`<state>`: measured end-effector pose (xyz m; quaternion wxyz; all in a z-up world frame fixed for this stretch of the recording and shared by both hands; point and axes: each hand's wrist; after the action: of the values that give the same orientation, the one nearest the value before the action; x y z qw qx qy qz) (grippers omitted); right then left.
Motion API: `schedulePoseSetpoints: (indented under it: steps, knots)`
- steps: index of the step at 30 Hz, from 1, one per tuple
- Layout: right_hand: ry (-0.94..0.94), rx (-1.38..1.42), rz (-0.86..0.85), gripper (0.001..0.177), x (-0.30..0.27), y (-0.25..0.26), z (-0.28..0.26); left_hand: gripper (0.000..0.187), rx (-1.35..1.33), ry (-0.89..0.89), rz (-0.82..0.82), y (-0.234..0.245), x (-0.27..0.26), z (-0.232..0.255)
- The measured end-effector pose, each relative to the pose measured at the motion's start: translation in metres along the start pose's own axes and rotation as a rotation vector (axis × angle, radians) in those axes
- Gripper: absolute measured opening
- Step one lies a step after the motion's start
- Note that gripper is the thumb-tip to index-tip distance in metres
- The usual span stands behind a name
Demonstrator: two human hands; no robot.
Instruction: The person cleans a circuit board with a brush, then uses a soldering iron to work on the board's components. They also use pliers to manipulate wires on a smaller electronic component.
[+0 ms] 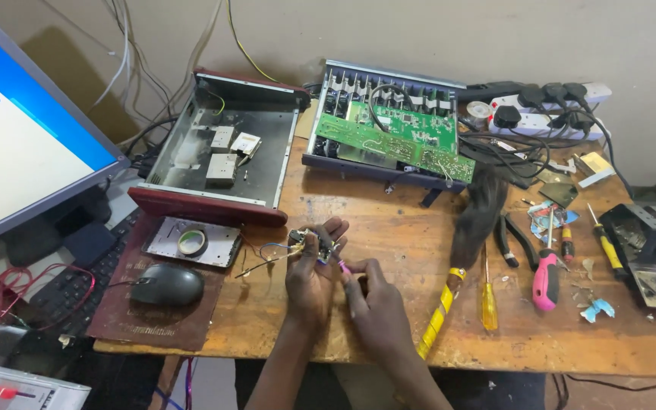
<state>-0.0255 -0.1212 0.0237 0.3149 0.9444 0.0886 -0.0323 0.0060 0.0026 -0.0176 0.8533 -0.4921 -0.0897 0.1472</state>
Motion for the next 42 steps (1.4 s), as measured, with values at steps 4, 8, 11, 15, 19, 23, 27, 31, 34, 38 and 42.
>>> schedulePoseSetpoints:
  steps: [4,8,11,15,19,23,27,31,34,38,42]
  knots:
    - [-0.019,0.084,0.136,0.028,0.001,0.007,-0.003,0.029,0.036,-0.028,0.029,0.000,-0.001,0.000]
    - [-0.034,0.064,-0.009,0.019,0.000,0.006,-0.005,0.056,0.118,0.023,-0.010,-0.020,-0.012,0.011]
    - [-0.050,0.087,0.047,0.021,0.000,0.008,-0.003,0.060,0.181,0.069,0.022,-0.032,-0.022,0.021]
    - [0.004,0.038,0.026,0.020,0.004,-0.002,0.011,0.058,0.142,0.056,0.004,-0.020,-0.012,0.013]
    - [-0.052,0.095,0.110,0.023,0.006,0.003,0.004,0.033,0.082,-0.029,-0.008,-0.020,-0.011,0.010]
    - [-0.042,0.054,0.026,0.017,0.004,0.003,0.001,0.046,0.076,0.039,0.025,-0.024,-0.012,0.015]
    - [-0.042,0.112,0.094,0.015,0.001,0.005,0.001,0.058,0.155,0.046,0.011,-0.028,-0.014,0.019]
    - [-0.069,0.085,0.031,0.020,0.002,0.009,-0.004,0.061,0.084,0.092,0.037,-0.025,-0.011,0.016]
    - [-0.130,0.145,0.116,0.025,0.004,0.010,-0.005,0.065,0.101,0.027,-0.019,-0.023,-0.010,0.016]
    - [-0.098,0.184,-0.030,0.024,0.003,0.009,-0.011,0.060,0.026,0.084,0.016,-0.025,-0.012,0.019]
    - [-0.080,0.278,0.038,0.022,0.000,0.005,0.002,0.063,0.035,0.112,0.127,-0.033,-0.015,0.022]
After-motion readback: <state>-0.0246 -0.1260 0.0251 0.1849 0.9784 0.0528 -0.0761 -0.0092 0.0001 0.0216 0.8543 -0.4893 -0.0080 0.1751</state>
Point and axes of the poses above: each hand's wrist, its own x-axis towards the middle knuckle, its own y-axis out of the back of the hand, z = x × y, and after that the axes turned 7 degrees about -x, right-handed
